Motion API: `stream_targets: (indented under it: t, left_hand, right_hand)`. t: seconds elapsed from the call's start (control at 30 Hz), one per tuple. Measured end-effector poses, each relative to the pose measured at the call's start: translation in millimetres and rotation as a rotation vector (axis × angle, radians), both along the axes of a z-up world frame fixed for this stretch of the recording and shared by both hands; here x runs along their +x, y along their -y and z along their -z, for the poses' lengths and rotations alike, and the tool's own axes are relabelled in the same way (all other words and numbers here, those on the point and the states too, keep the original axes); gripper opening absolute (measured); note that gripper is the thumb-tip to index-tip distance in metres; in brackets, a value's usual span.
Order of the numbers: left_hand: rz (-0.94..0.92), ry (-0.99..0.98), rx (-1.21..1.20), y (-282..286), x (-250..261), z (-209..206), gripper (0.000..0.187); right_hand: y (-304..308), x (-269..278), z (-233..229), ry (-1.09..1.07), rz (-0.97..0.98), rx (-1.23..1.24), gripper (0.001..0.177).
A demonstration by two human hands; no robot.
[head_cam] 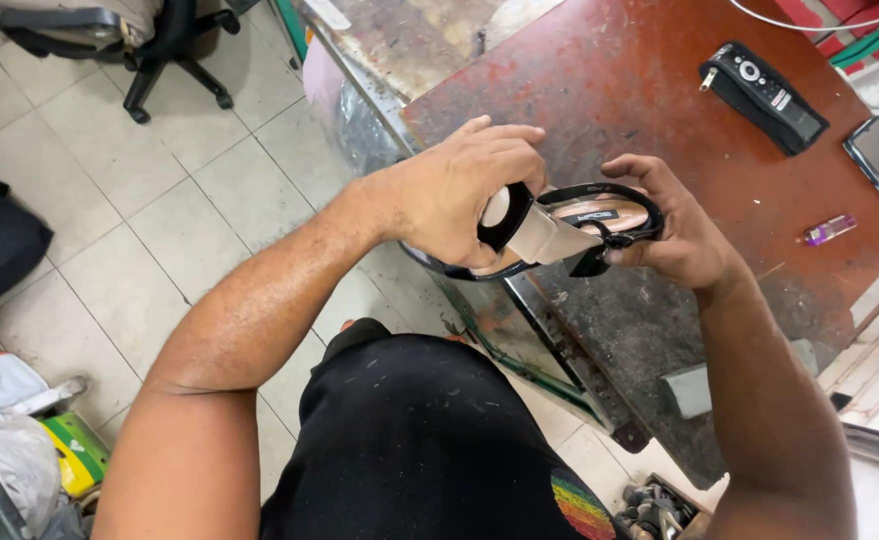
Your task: Repairing a black high-heeled sandal by adjusting its straps and stitching them using an industrial sewing machine.
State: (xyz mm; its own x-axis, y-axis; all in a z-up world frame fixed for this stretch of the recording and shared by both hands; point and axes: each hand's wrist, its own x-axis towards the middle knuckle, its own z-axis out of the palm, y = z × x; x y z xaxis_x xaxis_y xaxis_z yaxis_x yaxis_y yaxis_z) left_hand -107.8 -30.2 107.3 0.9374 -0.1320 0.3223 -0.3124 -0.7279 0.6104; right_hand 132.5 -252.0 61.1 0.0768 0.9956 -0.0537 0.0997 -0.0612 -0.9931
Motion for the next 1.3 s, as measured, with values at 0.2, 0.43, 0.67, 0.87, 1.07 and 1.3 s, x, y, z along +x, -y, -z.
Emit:
stream_targets:
  t: [0.2,0.43,0.67,0.87,1.07,1.3]
  left_hand:
    - [0.053,-0.050,-0.034,-8,-59,-3,0.051]
    - [-0.035,-0.186,-0.026,-35,-144,6,0.051]
    - [-0.217,-0.402,-0.184,-64,-194,42,0.019]
    - [-0.388,-0.422,-0.224,-77,-222,75,0.023]
    - [-0.520,-0.400,-0.260,-69,-249,70,0.024]
    - [-0.506,-0.424,-0.336,-41,-262,47,0.038]
  right_hand:
    - [-17,-53,-3,0.020,-0.031,-0.040,0.090]
    - [-40,-123,12,-0.046,-0.035,-0.042,0.084]
    - [-89,-203,23,-0.147,-0.061,0.054,0.073]
    - [-118,-225,90,-0.235,0.100,0.106,0.060]
    - [-143,-260,94,-0.247,0.101,0.155,0.049]
    - [-179,-260,144,-0.425,0.135,0.099,0.032]
